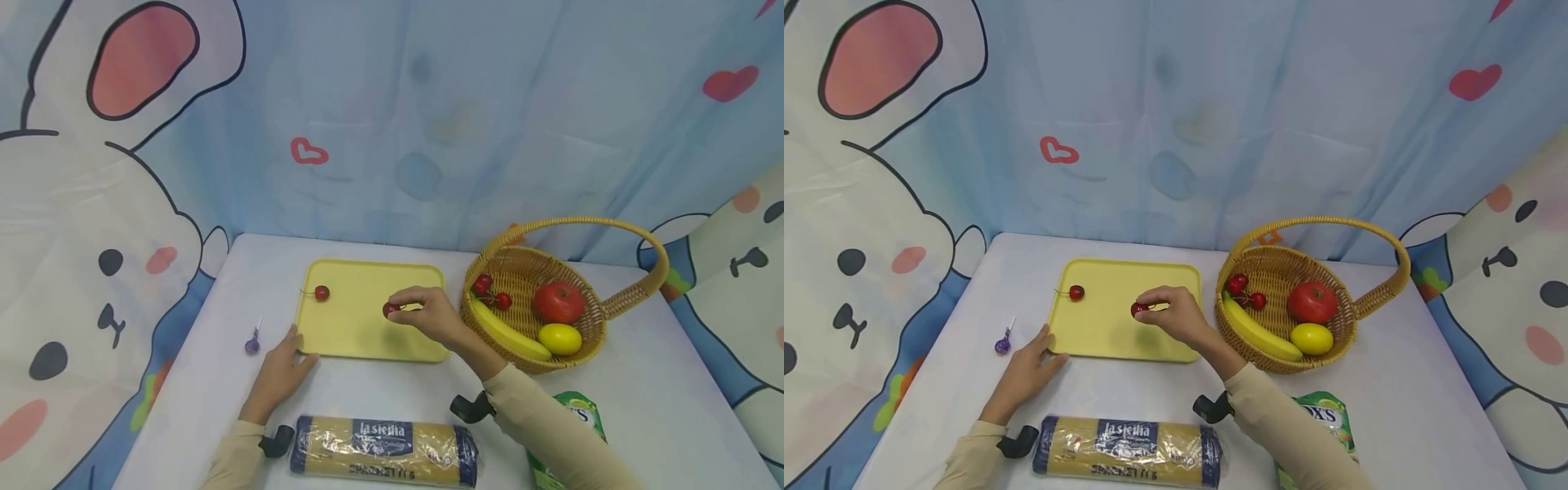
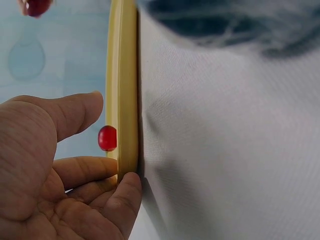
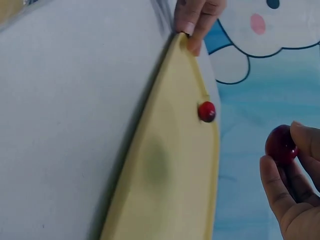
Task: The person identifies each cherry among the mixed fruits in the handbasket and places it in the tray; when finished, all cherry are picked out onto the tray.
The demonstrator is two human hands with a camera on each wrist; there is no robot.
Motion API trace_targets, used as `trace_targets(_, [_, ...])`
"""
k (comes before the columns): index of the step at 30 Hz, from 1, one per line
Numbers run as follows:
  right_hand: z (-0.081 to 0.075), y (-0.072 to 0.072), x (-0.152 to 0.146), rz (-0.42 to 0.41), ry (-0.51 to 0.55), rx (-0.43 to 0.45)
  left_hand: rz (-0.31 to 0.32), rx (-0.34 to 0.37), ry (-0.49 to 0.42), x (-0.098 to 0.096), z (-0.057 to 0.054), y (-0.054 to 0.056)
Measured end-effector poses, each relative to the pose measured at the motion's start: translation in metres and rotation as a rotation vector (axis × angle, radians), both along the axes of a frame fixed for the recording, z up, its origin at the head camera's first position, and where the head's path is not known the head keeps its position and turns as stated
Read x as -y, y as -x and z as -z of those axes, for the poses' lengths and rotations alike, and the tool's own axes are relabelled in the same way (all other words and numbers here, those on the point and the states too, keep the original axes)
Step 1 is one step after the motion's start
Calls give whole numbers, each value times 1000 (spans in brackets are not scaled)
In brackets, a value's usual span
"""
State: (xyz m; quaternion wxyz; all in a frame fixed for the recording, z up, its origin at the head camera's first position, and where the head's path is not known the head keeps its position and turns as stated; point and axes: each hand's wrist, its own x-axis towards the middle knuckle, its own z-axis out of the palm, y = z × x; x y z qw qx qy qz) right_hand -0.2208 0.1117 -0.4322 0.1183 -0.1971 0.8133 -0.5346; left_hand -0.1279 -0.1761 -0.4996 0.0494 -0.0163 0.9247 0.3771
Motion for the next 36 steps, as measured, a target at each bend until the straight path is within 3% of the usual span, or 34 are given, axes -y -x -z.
trace_targets(7, [27, 14, 33, 84, -22, 20, 7, -20, 6, 1, 0, 1])
trace_targets(14, [47, 25, 66, 106, -102, -90, 11, -25, -3, 1, 3, 2])
trace_targets(22, [62, 41, 92, 142, -182, -160, 12, -31, -5, 1, 3, 2])
trace_targets(29, [71, 51, 105, 131, -172, -196, 9, -31, 5, 2, 4, 4])
trace_targets(36, [73, 53, 110, 148, -159, -163, 11, 5, -3, 1, 3, 4])
